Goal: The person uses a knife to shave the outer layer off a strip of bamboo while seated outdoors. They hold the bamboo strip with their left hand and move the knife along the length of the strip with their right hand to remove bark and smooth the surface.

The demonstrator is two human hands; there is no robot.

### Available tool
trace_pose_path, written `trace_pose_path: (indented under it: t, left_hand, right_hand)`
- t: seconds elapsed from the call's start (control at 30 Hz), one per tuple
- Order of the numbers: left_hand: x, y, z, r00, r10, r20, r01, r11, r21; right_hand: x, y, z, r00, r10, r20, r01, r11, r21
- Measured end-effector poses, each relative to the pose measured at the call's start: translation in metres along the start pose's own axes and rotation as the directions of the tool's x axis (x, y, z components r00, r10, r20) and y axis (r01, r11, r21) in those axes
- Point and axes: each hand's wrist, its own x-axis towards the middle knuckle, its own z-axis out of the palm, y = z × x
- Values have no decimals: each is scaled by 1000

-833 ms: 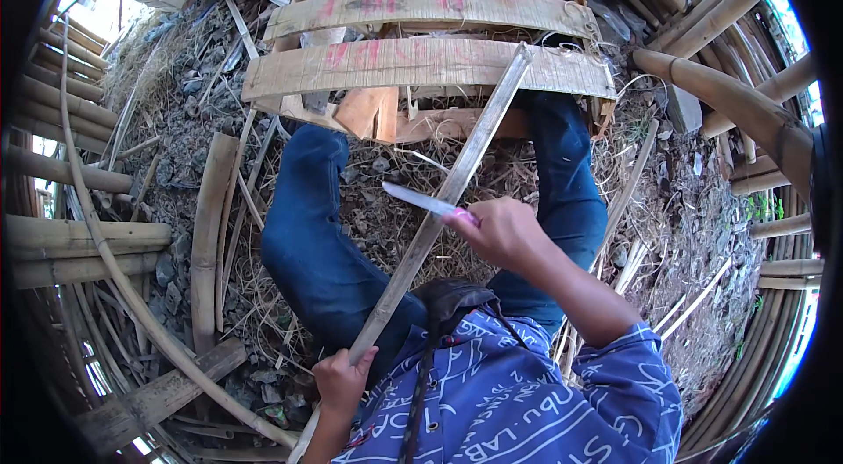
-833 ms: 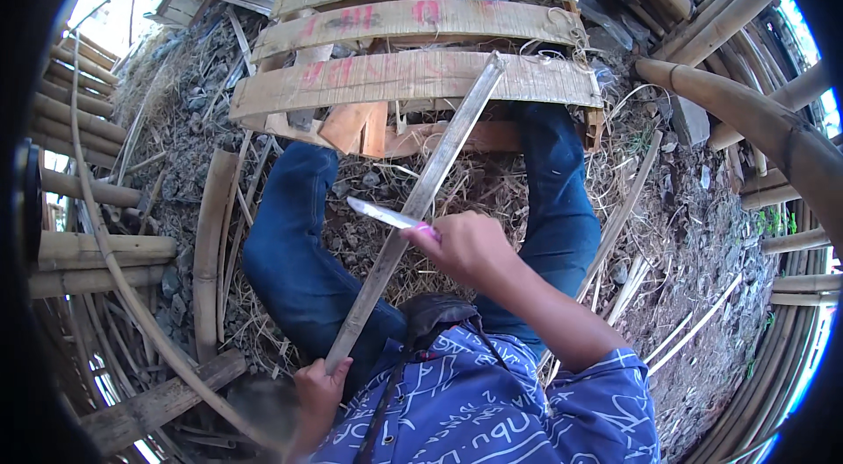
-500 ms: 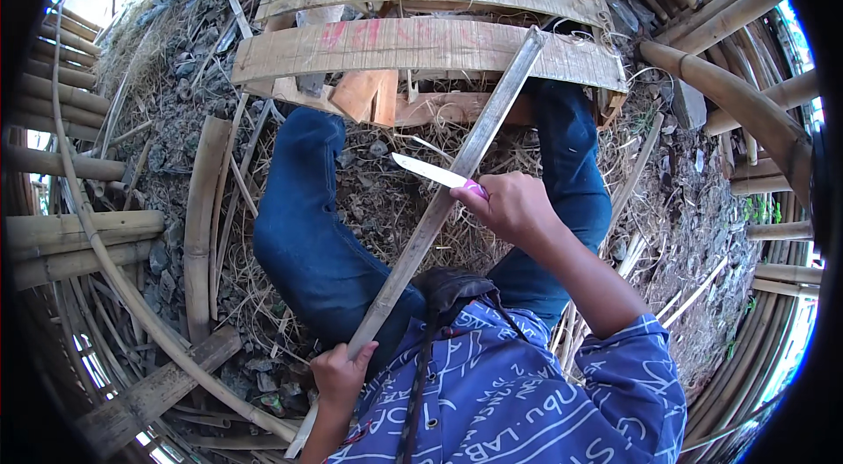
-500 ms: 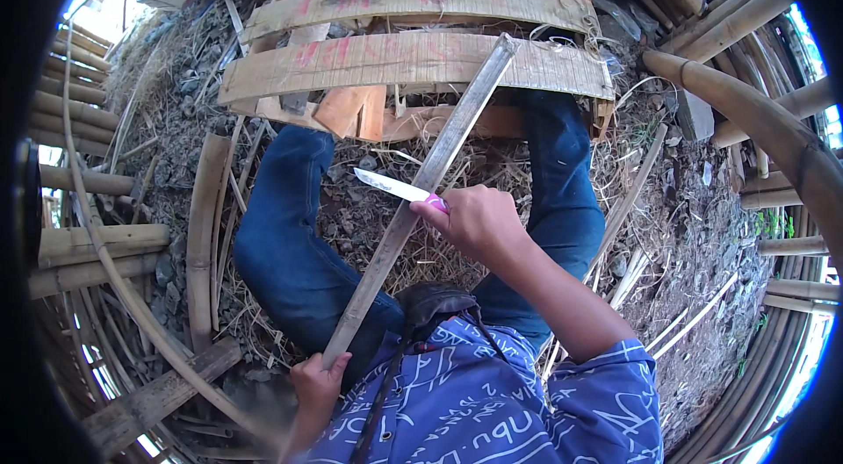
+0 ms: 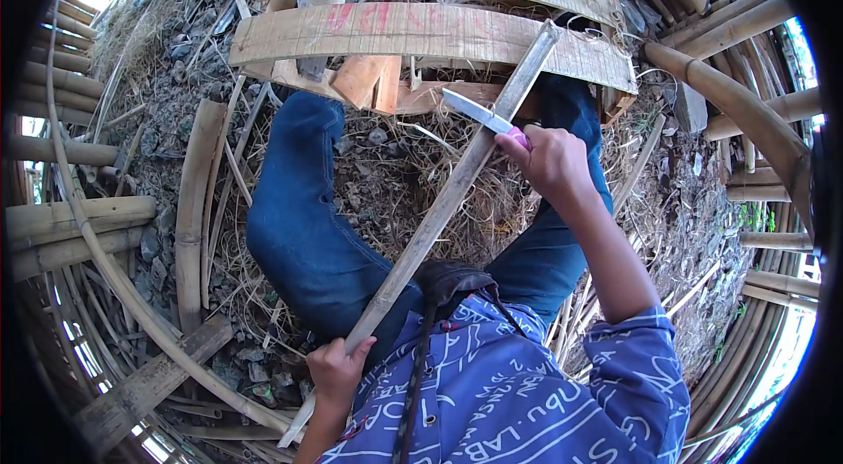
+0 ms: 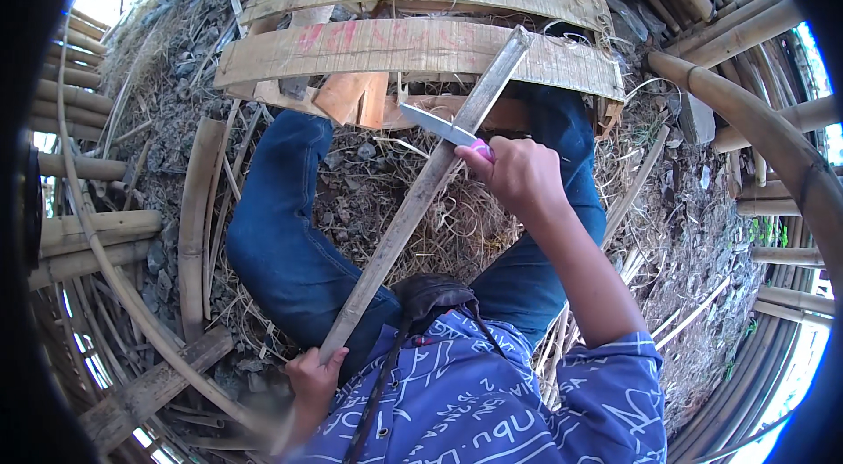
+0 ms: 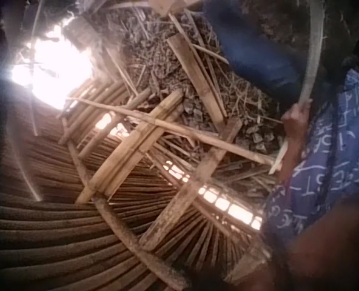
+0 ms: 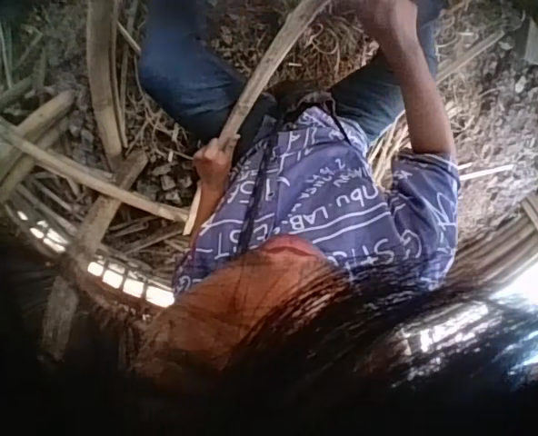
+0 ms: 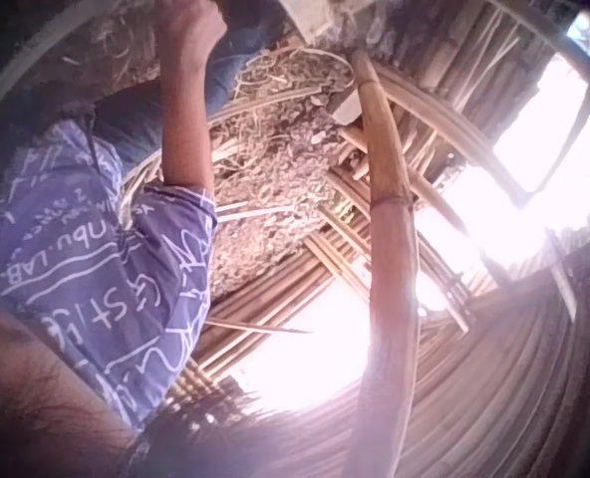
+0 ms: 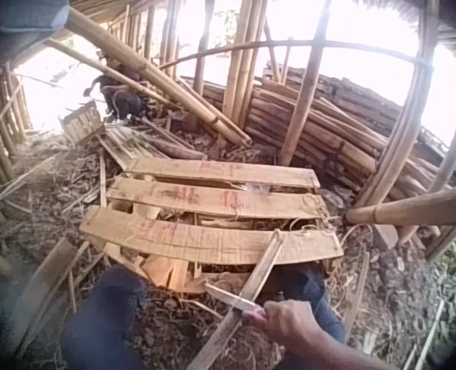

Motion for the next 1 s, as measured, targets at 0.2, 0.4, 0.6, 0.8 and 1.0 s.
trace_pose_path:
  t: [0.2,0.4,0.6,0.8,1.0]
  left_hand:
    - [-1,-1,1,1000,-3,-9,3,1000,-3]
    - [-2,-5,2,1000,-20,7,20,1000,-7]
    - [-12,-21,5,999,-35,3,35,999,-22]
    - [-18,-27,2,995,-105,2,105,992,-64]
    - [-11,-25,6,999,-43,-9,42,998,-48]
  right_hand:
    - [22,17,-6,997,7,-80,-9,1000,-21]
    - [32,27,-9,988,-43,-146,30,996,-87]
    - [51,99,-51,920,333,-207,-374,905,-205]
    - [15,70,-37,951,279,-135,-271,960,72]
    - [-40,-26,-1,932,328,151,-357,774,523]
